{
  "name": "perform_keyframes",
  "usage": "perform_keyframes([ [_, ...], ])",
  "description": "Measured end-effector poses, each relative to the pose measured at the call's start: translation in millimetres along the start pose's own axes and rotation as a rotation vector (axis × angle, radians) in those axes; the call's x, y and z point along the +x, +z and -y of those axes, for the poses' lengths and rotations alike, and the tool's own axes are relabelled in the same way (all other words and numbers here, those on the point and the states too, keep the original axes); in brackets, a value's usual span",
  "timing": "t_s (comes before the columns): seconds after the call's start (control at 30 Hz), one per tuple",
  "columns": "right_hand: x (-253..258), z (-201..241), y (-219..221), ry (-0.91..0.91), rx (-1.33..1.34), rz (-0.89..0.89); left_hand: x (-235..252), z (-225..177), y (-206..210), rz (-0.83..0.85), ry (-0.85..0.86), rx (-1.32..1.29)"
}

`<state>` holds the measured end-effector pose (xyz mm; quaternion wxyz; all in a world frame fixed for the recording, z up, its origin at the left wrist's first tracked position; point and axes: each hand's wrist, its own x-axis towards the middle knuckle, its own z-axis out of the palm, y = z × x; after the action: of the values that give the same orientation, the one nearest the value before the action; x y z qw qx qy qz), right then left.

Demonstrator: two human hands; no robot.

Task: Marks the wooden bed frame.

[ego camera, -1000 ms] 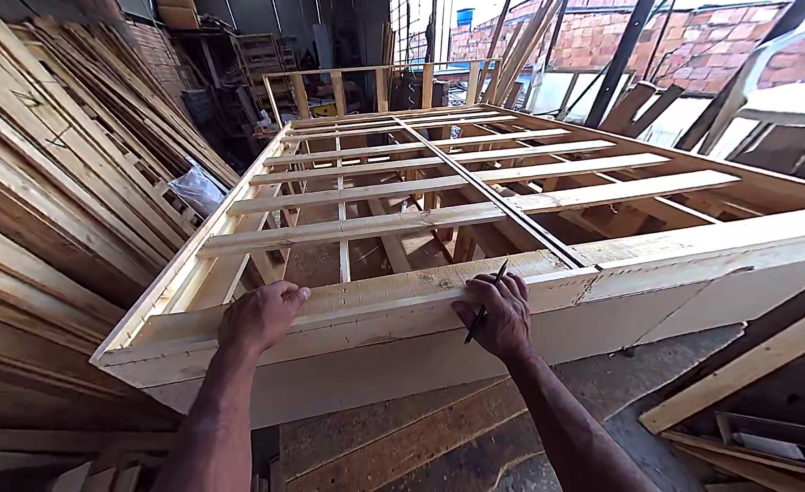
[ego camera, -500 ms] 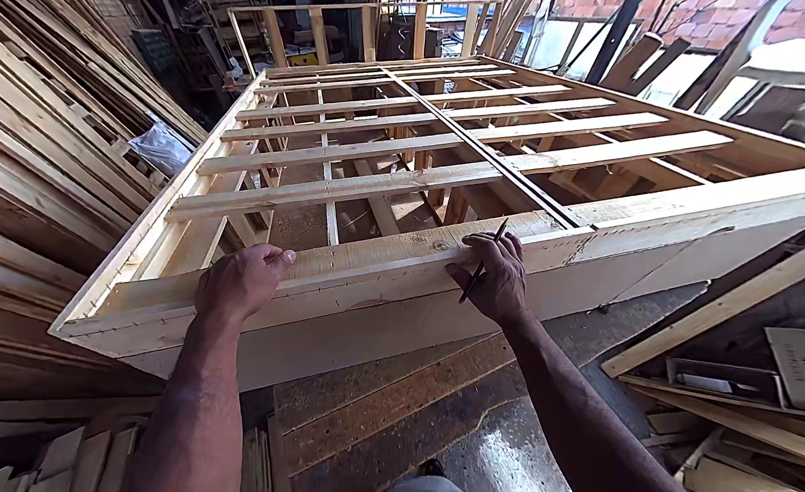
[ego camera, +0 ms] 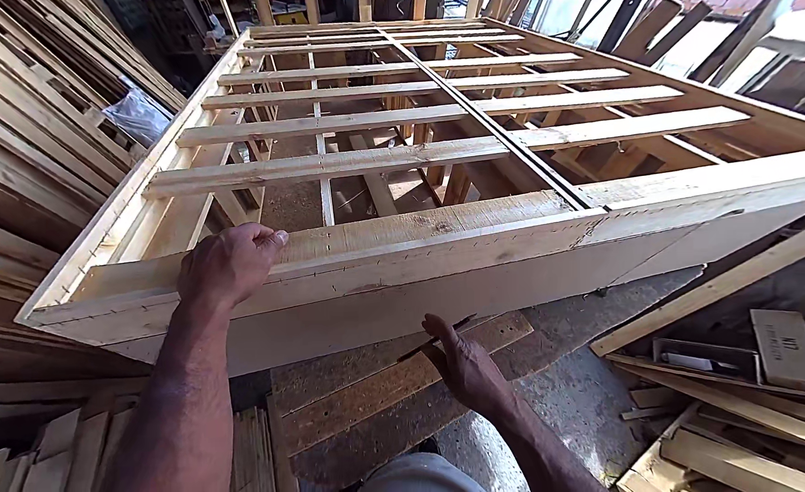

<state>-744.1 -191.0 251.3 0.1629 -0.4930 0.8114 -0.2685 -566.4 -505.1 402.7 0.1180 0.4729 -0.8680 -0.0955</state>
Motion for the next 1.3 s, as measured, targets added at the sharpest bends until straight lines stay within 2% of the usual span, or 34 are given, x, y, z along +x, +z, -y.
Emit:
perform_keyframes([
  [0.1, 2.8, -3.0, 1.0, -0.075, -0.011, -0.118, -1.3, -1.6, -1.3, -0.002, 0.002, -0.015],
  [0.27, 16.2, 0.9, 0.8, -0.264, 0.042, -0.549, -0.7, -2.2, -1.7, 0.000, 0.004, -0.013],
  [0.37, 31.2, 10.9, -8.2, -0.338, 0.035, -0.697, 1.4, -0.4, -0.6, -0.006, 0.012, 0.000],
  [0.63, 56.3, 15.2, -15.6, -0.533, -0.076, -0.814, 2.4, 0.5, -0.5, -0.006, 0.008, -0.007],
  [0.8, 57.9, 10.5, -11.3, -0.550, -0.064, -0.885, 2.4, 0.1, -0.8, -0.009, 0.007, -0.013],
  [1.1, 61.0, 1.9, -3.3, -0.569, -0.084, -0.844, 5.2, 2.0, 0.4, -0.006, 0.011, -0.012],
  [1.3, 62.9, 4.3, -10.4, -0.594, -0.051, -0.884, 4.7, 0.8, -0.4, -0.001, -0.001, -0.014],
])
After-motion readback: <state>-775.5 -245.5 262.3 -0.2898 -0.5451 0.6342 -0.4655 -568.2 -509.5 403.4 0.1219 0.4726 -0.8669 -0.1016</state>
